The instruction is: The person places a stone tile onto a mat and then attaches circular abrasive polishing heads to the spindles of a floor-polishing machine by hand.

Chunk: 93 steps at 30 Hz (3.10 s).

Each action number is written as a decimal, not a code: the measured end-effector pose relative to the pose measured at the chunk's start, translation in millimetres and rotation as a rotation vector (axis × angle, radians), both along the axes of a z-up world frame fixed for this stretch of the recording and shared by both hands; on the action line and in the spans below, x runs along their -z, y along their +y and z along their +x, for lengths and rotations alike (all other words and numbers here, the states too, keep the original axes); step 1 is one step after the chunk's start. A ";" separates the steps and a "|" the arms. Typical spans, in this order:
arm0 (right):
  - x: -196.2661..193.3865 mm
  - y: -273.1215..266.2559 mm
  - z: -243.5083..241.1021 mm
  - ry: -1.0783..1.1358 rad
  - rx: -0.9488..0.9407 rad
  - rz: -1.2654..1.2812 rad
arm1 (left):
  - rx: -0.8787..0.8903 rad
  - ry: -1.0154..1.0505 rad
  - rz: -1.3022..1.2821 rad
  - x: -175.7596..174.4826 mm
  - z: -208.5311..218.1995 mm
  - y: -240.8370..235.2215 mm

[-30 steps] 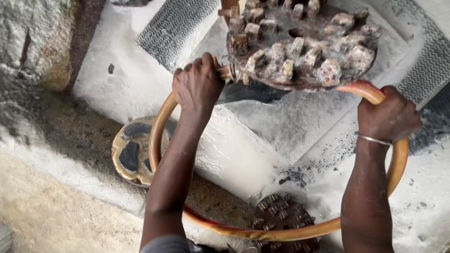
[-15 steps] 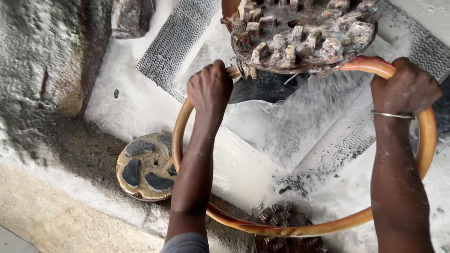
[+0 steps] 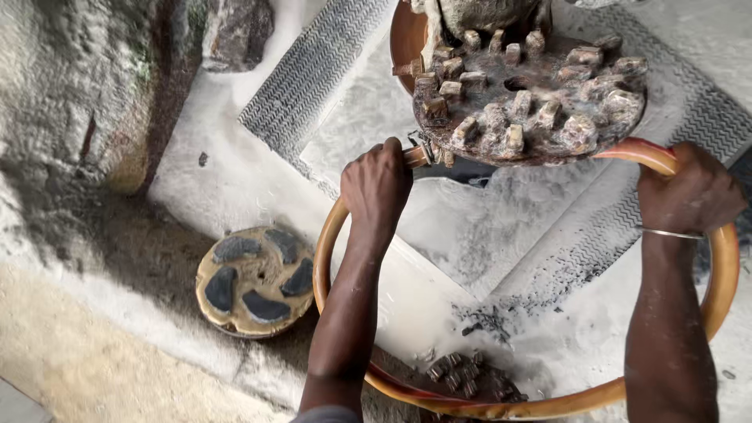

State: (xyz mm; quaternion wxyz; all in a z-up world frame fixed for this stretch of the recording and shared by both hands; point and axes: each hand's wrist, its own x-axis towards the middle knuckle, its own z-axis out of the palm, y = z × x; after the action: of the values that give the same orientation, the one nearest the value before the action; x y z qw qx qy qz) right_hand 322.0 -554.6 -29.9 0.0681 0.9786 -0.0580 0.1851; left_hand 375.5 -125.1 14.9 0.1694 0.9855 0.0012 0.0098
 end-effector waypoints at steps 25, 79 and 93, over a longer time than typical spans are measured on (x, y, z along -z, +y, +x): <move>-15.4 152.1 -193.8 0.133 0.174 0.008 | 0.110 0.127 -0.116 -0.1 -146.4 127.5; -31.5 149.1 -220.9 0.388 0.505 0.234 | 0.180 0.193 -0.191 -5.6 -54.8 168.5; -22.3 29.6 -159.9 0.314 0.437 0.015 | 0.078 0.150 -0.187 5.0 -34.6 69.1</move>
State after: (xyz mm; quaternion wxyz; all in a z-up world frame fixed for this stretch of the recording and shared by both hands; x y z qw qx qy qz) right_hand 162.1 -524.9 -7.6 0.1075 0.9601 -0.2580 0.0113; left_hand 340.8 -55.9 9.9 0.2604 0.9626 -0.0236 -0.0705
